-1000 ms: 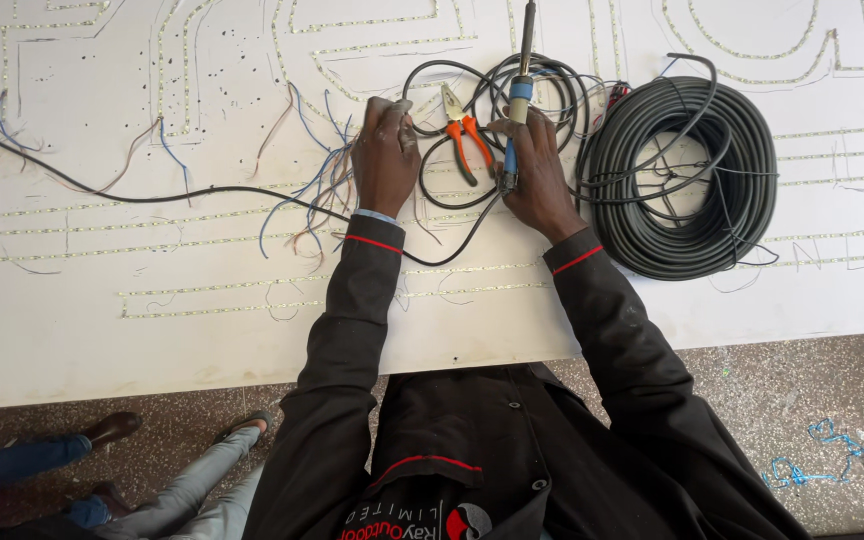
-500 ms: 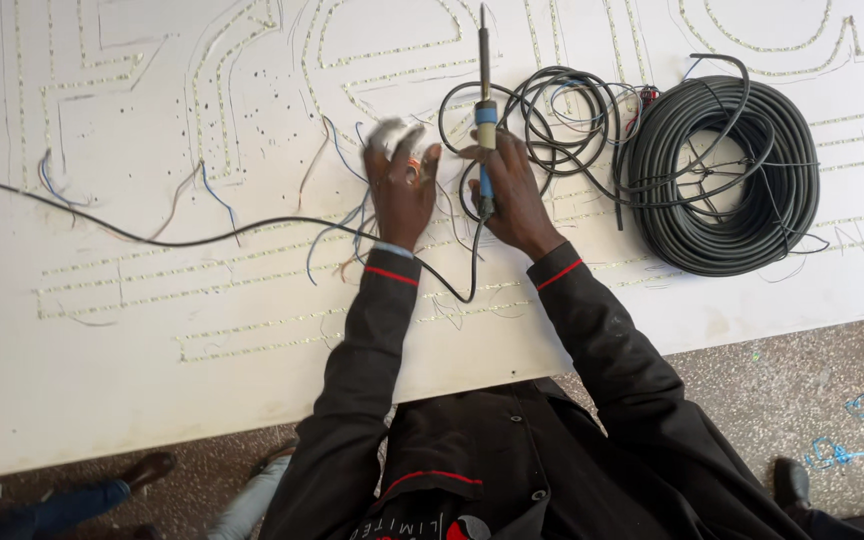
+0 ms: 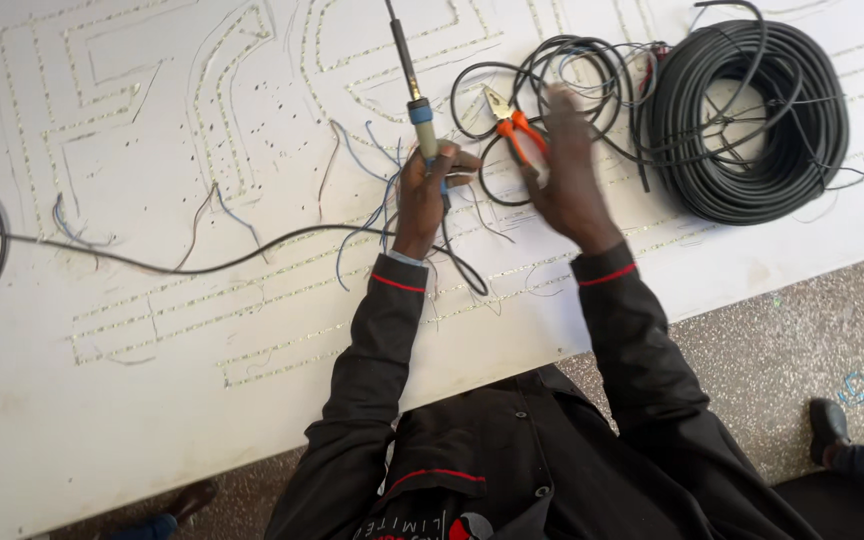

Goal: The person uses a soldering iron to attach wires to LED strips arranged on a white board. They repeatedly heat the soldering iron, apply solder to connection points, and use pliers to adjust wires. The person also handles a roll of black cable and a spool of solder wire during the process.

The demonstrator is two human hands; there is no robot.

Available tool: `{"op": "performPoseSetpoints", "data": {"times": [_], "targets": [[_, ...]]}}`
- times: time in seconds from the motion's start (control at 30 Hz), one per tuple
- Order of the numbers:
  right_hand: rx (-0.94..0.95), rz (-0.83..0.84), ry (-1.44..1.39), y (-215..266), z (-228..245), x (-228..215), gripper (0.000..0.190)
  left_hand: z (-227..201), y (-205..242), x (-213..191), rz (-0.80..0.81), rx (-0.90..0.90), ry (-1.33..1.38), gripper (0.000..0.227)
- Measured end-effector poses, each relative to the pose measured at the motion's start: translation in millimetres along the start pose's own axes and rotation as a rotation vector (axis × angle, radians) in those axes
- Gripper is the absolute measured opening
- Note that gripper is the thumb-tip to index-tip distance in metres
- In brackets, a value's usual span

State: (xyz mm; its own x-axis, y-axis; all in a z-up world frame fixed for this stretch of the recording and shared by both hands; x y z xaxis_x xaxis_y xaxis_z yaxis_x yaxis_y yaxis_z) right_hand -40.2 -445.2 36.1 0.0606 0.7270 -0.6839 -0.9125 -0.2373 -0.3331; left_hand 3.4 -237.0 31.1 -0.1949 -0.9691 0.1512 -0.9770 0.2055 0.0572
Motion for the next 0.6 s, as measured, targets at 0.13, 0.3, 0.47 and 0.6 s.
{"op": "performPoseSetpoints", "data": {"times": [0.13, 0.3, 0.47, 0.6], "targets": [[0.503, -0.369, 0.35, 36, -32, -73, 0.107, -18, 1, 5, -0.019, 0.018, -0.109, 0.029], [0.446, -0.566, 0.498, 84, -57, -100, 0.099, -23, -7, 28, -0.046, 0.172, -0.196, 0.027], [0.488, 0.01, 0.6, 89, -98, -123, 0.131, -17, -22, 63, -0.045, 0.155, -0.154, 0.022], [0.532, 0.228, 0.466, 65, -119, -146, 0.13, -1, -38, 90, -0.084, 0.195, -0.158, 0.032]]}}
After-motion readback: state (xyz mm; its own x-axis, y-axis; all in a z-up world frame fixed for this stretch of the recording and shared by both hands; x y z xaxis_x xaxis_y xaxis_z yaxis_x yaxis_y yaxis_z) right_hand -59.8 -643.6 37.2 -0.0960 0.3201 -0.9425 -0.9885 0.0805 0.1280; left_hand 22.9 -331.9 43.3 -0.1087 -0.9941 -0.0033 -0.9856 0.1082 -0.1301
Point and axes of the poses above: each hand's wrist, its own y-axis away from the middle knuckle, its own x-axis out of the palm, z = x × y, the point moved 1 cm from there along -y, towards the middle knuckle, and after that the axes turned 8 degrees about -y, right-handed, at the moved point
